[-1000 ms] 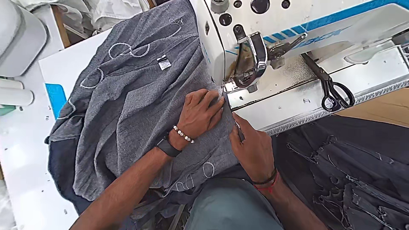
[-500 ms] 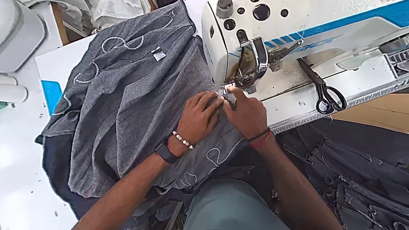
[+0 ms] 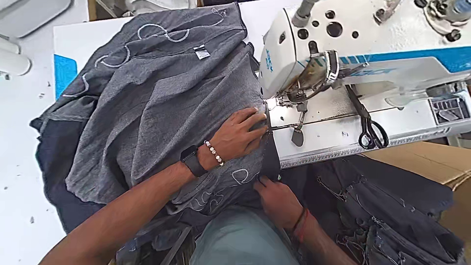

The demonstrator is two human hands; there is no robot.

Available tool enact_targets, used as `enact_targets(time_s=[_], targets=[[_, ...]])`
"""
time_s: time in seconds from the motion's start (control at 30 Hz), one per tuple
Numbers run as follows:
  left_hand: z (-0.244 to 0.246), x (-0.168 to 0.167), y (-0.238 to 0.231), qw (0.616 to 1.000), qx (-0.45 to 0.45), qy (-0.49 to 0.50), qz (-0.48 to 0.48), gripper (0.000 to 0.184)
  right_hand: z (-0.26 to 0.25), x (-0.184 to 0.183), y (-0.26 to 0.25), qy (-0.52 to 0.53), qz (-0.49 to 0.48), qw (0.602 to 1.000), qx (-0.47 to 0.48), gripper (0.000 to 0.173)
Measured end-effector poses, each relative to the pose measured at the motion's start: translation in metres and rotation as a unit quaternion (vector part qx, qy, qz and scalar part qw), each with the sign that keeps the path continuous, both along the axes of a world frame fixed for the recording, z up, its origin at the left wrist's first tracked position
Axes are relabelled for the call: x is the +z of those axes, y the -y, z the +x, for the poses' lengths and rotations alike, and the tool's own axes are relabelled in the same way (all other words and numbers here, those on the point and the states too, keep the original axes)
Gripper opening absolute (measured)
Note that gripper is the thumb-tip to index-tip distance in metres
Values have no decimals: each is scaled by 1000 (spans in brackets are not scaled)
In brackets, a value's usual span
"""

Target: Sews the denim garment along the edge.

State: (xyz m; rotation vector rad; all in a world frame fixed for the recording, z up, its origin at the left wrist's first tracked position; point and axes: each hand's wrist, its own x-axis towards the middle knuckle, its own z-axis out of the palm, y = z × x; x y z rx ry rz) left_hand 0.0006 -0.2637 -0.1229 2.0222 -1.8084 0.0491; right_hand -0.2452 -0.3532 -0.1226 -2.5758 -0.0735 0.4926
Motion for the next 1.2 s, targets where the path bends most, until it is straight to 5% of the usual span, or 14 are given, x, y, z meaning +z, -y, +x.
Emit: enact_targets(time_s=[0.07,0.13,0.23,0.37,0.57,0.83,0.97,1.2], targets=[[0,1,-2,1000,-6,-1,2,32,20,18,14,-122,94,988,23,25],[2,3,-3,1000,-13,-2,11,33,33,32,26,32,171,982,-79,19],[2,6,1,999,-25,3,21,36,70,41,46,220,47,923,-312,23],[1,7,5,999,-30,13,22,35,105,34,64,165,-18,896,-411,25],[1,10,11,998,57,7,-27,26,120,39,56,128,-56,891,-431,19],[8,3,15,988,136,59,52,45,119,26,51,228,-122,893,-368,16],[8,7,12,995,78,57,22,41,111,25,44,236,-170,912,-289,20],[-4,6,5,999,30,-10,11,39,35,28,34,272,-70,918,-280,25]])
